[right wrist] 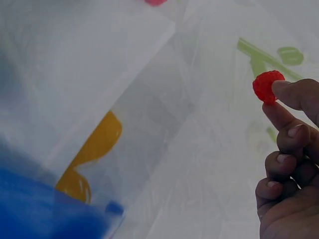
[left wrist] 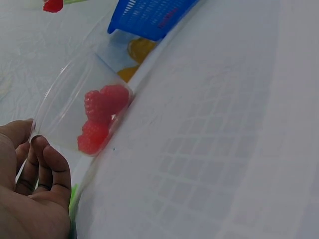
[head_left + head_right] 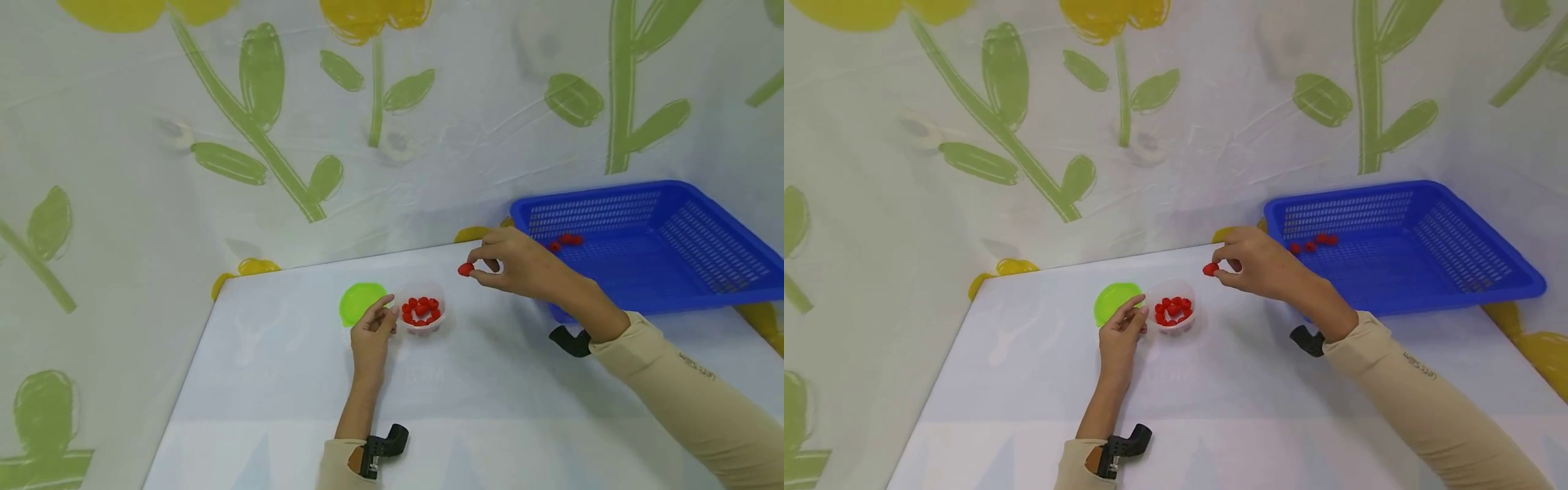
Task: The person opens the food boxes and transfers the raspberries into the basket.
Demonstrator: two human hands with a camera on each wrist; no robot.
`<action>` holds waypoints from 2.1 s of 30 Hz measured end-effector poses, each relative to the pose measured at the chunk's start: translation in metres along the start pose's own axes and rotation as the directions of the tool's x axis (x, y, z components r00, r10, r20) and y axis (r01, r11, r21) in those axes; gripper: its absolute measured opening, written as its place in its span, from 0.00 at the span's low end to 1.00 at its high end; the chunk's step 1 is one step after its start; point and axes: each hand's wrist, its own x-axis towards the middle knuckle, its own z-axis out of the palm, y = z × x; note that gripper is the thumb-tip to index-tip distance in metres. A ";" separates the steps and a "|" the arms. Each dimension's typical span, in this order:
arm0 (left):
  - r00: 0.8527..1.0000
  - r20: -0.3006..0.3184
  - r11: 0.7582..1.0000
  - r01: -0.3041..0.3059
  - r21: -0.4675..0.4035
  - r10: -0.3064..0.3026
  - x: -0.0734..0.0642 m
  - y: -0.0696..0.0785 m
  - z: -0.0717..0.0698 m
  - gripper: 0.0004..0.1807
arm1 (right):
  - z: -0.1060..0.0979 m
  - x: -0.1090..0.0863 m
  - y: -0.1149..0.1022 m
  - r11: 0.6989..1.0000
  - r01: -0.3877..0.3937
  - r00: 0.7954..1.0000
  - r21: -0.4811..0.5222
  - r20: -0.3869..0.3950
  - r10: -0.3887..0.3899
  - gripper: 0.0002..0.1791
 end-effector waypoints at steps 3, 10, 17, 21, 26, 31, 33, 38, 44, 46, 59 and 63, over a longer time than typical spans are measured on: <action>1.000 -0.004 1.000 0.006 -0.009 -0.006 0.002 -0.010 -0.003 0.17 | -0.008 -0.007 0.005 0.999 -0.027 1.000 -0.022 -0.002 0.027 0.08; 1.000 0.006 1.000 -0.005 -0.018 0.005 0.008 -0.030 -0.003 0.18 | -0.025 -0.030 0.020 0.993 -0.106 0.994 -0.055 -0.042 0.104 0.09; 1.000 -0.014 1.000 0.005 0.005 -0.005 0.008 -0.026 -0.003 0.17 | -0.037 -0.040 0.037 0.993 -0.097 0.992 -0.063 -0.087 0.091 0.11; 1.000 -0.008 1.000 0.020 0.017 -0.020 0.009 -0.024 -0.004 0.17 | -0.044 -0.044 0.045 0.992 -0.101 0.990 -0.071 -0.106 0.093 0.13; 0.999 -0.014 0.999 0.041 0.009 -0.041 0.010 -0.027 -0.004 0.18 | -0.052 -0.051 0.056 0.985 -0.148 0.987 -0.093 -0.078 0.141 0.11; 1.000 -0.021 1.000 0.021 0.012 -0.021 0.008 -0.029 -0.003 0.18 | -0.059 -0.058 0.064 0.966 -0.227 0.974 -0.125 -0.049 0.222 0.11; 1.000 -0.016 1.000 0.007 0.017 -0.007 0.008 -0.030 -0.003 0.19 | -0.062 -0.061 0.067 0.957 -0.253 0.967 -0.140 -0.041 0.249 0.11; 1.000 -0.013 1.000 -0.003 0.025 0.003 0.008 -0.030 -0.002 0.19 | -0.068 -0.067 0.078 0.947 -0.273 0.962 -0.169 -0.030 0.272 0.12; 1.000 -0.012 0.999 -0.016 0.031 0.016 0.008 -0.029 -0.001 0.17 | -0.078 -0.071 0.087 0.922 -0.335 0.939 -0.196 0.018 0.345 0.13; 1.000 -0.013 0.999 -0.011 0.032 0.011 0.008 -0.030 -0.001 0.17 | -0.081 -0.071 0.090 0.908 -0.369 0.924 -0.196 0.028 0.382 0.13; 1.000 0.012 1.000 0.027 0.017 -0.027 0.005 -0.015 0.000 0.19 | -0.099 -0.075 0.126 0.875 -0.446 0.884 -0.188 0.061 0.463 0.11; 1.000 0.011 0.999 0.027 0.027 -0.027 0.000 -0.001 0.004 0.19 | -0.104 -0.074 0.135 0.871 -0.455 0.877 -0.186 0.076 0.474 0.12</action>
